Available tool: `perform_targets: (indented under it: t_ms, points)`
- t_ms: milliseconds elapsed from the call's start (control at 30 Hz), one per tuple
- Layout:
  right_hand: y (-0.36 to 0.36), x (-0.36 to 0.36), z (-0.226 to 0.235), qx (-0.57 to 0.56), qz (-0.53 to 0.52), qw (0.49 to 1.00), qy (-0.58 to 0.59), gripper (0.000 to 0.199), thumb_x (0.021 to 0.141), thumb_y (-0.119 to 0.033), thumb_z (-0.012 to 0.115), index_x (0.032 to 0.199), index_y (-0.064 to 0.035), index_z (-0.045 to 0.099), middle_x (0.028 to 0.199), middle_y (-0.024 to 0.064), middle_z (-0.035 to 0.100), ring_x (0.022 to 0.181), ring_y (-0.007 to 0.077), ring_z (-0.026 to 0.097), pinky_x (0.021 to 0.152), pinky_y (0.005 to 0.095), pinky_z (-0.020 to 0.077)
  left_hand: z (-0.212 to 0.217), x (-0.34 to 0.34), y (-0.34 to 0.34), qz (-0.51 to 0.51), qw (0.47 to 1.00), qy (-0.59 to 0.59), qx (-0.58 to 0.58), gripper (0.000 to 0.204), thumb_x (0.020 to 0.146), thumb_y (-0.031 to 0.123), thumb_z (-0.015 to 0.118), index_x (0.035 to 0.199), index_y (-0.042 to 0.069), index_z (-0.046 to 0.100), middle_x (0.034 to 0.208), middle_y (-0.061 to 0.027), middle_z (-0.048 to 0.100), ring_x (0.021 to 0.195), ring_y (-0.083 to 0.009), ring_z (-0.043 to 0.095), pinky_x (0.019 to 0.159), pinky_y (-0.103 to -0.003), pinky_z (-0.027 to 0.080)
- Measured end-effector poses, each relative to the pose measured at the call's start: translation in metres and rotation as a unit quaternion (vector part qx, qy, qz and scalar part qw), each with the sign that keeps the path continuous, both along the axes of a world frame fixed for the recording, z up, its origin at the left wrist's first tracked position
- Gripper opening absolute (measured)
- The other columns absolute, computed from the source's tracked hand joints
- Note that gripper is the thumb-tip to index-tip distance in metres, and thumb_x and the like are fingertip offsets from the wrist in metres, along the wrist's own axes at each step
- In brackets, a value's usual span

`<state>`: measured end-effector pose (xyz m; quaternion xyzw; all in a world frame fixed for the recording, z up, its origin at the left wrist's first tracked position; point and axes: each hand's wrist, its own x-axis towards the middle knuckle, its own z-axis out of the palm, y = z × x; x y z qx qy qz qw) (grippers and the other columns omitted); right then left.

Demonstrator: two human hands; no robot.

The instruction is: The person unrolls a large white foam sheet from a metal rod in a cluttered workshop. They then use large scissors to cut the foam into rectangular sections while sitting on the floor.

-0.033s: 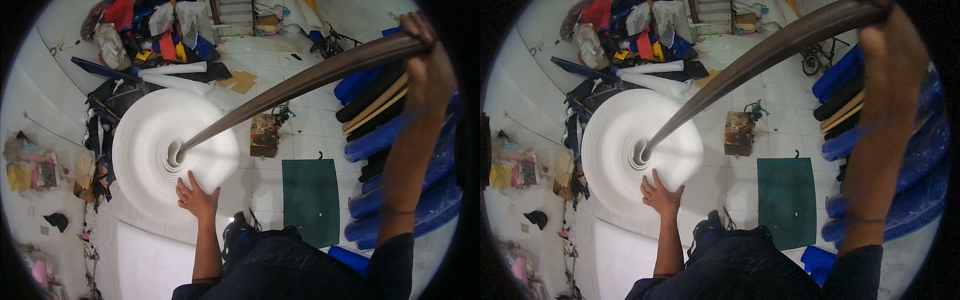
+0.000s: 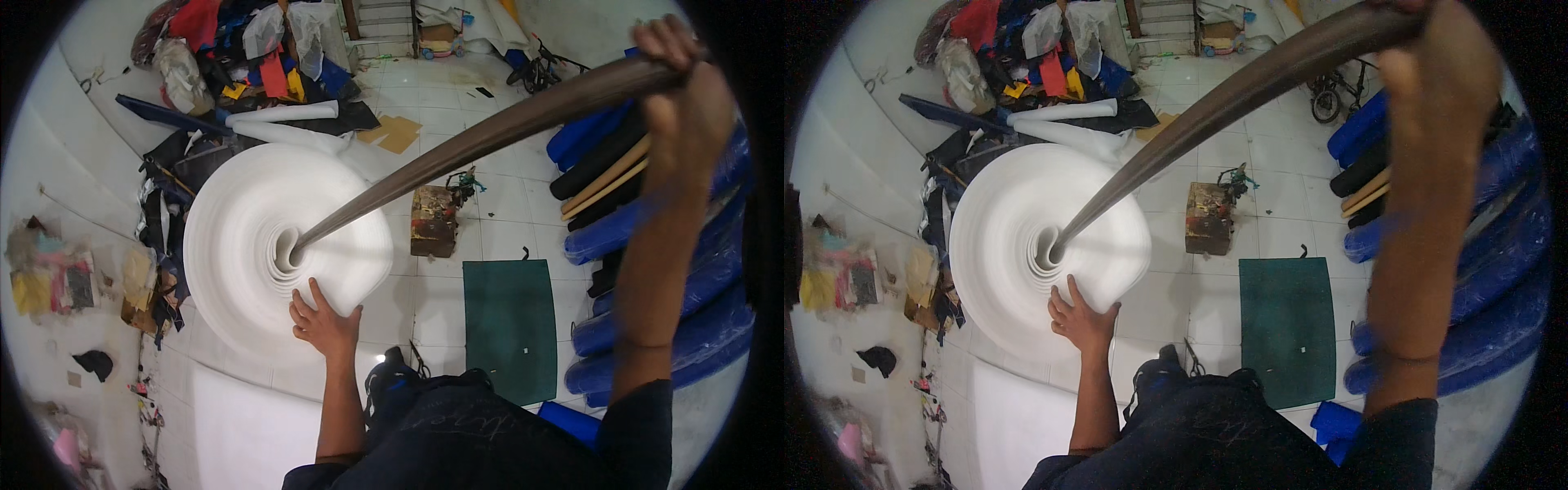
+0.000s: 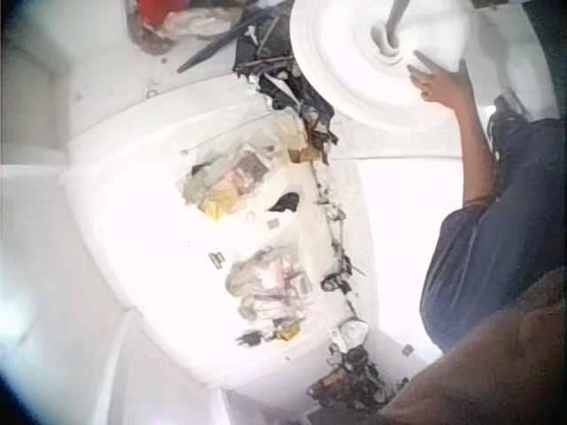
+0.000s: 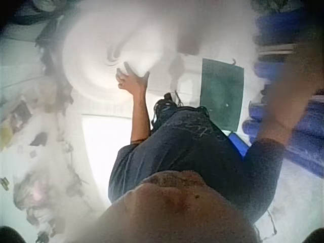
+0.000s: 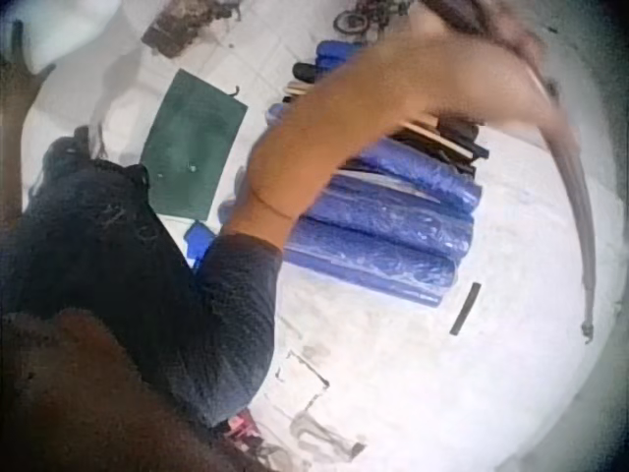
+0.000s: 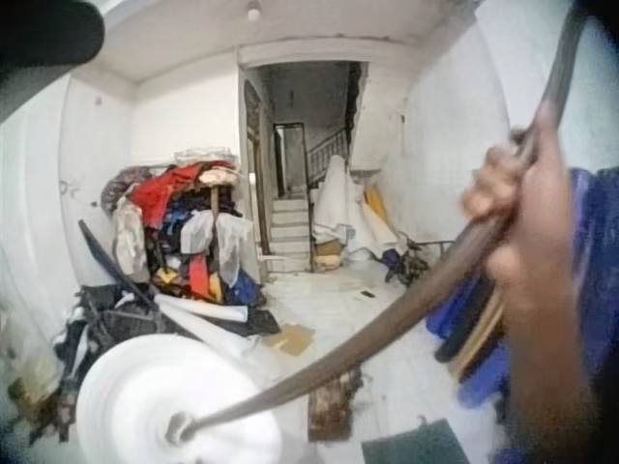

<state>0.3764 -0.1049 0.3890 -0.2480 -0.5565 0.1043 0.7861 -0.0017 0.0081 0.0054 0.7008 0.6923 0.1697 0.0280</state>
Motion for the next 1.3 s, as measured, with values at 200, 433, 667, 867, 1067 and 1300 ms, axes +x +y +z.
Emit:
perform_targets:
  t_ms: [200,433,667,867,1067,1300]
  points:
    - [0.157,-0.165,-0.069,-0.007,-0.175,0.952,0.251,0.041,0.102,-0.05,0.038,0.08,-0.0145,0.039,0.057,-0.0035,0.042,0.044,0.0108,0.045,0.041,0.0255,0.0441,0.039,-0.023,0.039,-0.009,0.999,0.021,-0.03,0.112,0.057,0.039,0.089,0.149,0.019,0.029,0.15,-0.0224,0.021,0.136,-0.0434,0.021,0.1,-0.059,0.026]
    - [0.213,-0.179,-0.161,-0.091,-0.103,0.967,0.215,0.032,0.104,-0.044,0.034,0.106,-0.0121,0.031,0.074,0.0054,0.046,0.061,0.0162,0.051,0.063,0.0357,0.0493,0.047,0.01,0.072,-0.097,0.993,0.01,-0.06,0.11,0.059,0.039,0.088,0.149,0.019,0.028,0.148,-0.022,0.024,0.133,-0.0454,0.022,0.101,-0.06,0.026]
    - [0.298,-0.2,-0.261,-0.184,-0.045,0.955,0.227,0.029,0.105,-0.039,0.034,0.107,-0.0096,0.034,0.082,0.008,0.052,0.079,0.0175,0.056,0.081,0.0352,0.0481,0.06,0.034,0.112,-0.119,0.989,0.015,-0.081,0.107,0.061,0.039,0.087,0.149,0.018,0.029,0.148,-0.0215,0.025,0.133,-0.0452,0.022,0.1,-0.059,0.025]
    - [0.36,-0.156,-0.313,-0.243,0.058,0.94,0.232,0.028,0.105,-0.037,0.034,0.105,-0.0094,0.039,0.093,0.0074,0.055,0.099,0.0182,0.056,0.094,0.037,0.0429,0.062,0.088,0.151,-0.122,0.989,0.012,-0.087,0.107,0.061,0.04,0.086,0.149,0.016,0.029,0.148,-0.0225,0.024,0.133,-0.0448,0.022,0.101,-0.058,0.023]
    - [0.394,-0.104,-0.353,-0.387,0.142,0.902,0.131,0.03,0.105,-0.038,0.035,0.113,-0.0114,0.046,0.119,0.0057,0.055,0.118,0.0156,0.049,0.102,0.0359,0.0375,0.055,0.143,0.184,-0.087,0.991,0.024,-0.098,0.109,0.059,0.042,0.087,0.149,0.017,0.03,0.147,-0.0223,0.026,0.133,-0.0438,0.025,0.1,-0.058,0.023]
    - [0.422,-0.076,-0.385,-0.469,0.204,0.853,0.103,0.032,0.104,-0.039,0.04,0.114,-0.0105,0.05,0.122,0.0056,0.055,0.119,0.0166,0.047,0.104,0.0402,0.037,0.054,0.187,0.209,-0.068,0.99,0.025,-0.121,0.108,0.057,0.043,0.087,0.147,0.017,0.033,0.147,-0.0197,0.028,0.133,-0.0418,0.025,0.1,-0.055,0.026]
